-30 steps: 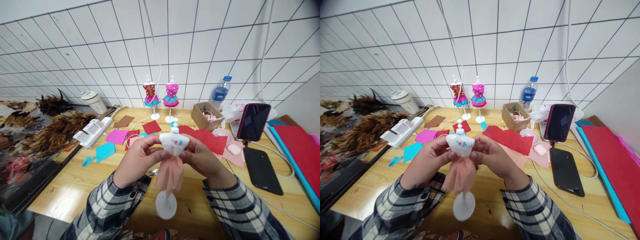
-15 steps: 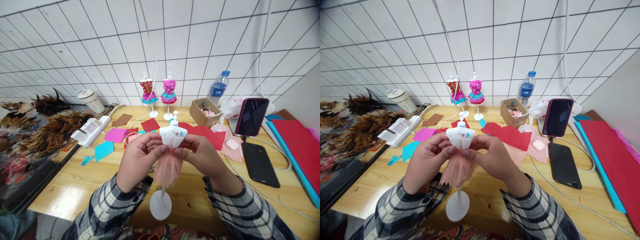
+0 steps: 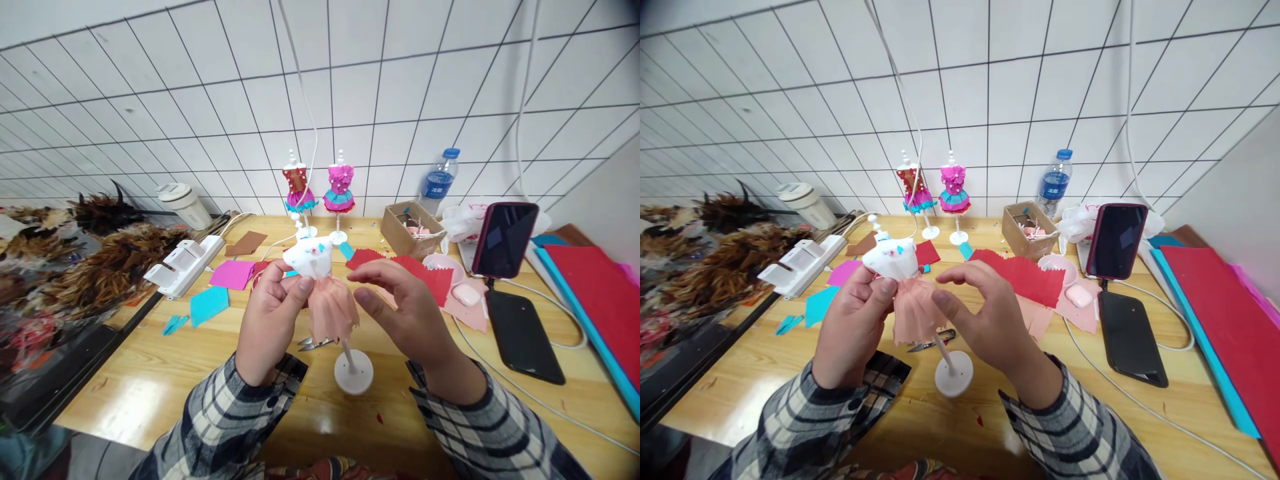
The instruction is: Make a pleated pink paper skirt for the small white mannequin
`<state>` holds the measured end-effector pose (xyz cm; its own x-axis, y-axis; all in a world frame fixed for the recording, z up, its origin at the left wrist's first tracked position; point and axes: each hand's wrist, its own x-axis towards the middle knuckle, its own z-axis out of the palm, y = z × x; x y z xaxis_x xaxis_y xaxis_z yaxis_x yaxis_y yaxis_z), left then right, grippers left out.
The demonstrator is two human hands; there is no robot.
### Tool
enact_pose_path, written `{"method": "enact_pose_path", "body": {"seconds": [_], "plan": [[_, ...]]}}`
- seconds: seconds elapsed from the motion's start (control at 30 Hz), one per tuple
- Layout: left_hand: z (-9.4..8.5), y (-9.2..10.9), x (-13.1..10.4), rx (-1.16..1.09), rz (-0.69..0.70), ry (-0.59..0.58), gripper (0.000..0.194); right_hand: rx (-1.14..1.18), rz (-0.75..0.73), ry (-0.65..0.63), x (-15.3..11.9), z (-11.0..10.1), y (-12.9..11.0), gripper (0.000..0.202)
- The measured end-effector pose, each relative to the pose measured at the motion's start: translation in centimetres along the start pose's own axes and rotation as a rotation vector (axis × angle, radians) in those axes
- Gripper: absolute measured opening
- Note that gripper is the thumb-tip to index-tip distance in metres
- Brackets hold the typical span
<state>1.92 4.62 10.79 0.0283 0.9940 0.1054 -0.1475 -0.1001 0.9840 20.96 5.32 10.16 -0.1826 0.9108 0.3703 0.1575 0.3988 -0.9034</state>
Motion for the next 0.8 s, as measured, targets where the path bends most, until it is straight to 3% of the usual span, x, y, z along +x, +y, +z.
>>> {"method": "enact_pose_path", "body": {"seconds": [0.1,0.33,0.47,0.57,0.67,0.8], "plan": [[0.5,-0.1,-0.2,0.012,0.021,-0.003,0.038,-0.156,-0.09,0.052,-0.1,0.4,-0.4,0.016],[0.7,-0.2,-0.4,0.097,0.024,-0.008,0.048,-0.234,-0.01,0.02,-0.4,0.6,-0.5,0.015],[0.0,-0.7,0.0,0.105,0.021,0.02,0.049,-0.178,-0.014,0.033,-0.2,0.1,-0.2,0.029],[-0.5,-0.6,0.3,0.054,0.043,0.091,0.05,-0.204,-0.163,0.032,-0.1,-0.4,-0.1,0.025],[-0.9,-0.1,0.3,0.02,0.1,0.164,0.051,-0.31,-0.366,-0.022,0.0,-0.7,-0.1,0.042],[-1.2,0.3,0.2,-0.042,0.136,0.169,0.053,-0.49,-0.506,-0.012,-0.1,-0.1,0.4,0.046]]}}
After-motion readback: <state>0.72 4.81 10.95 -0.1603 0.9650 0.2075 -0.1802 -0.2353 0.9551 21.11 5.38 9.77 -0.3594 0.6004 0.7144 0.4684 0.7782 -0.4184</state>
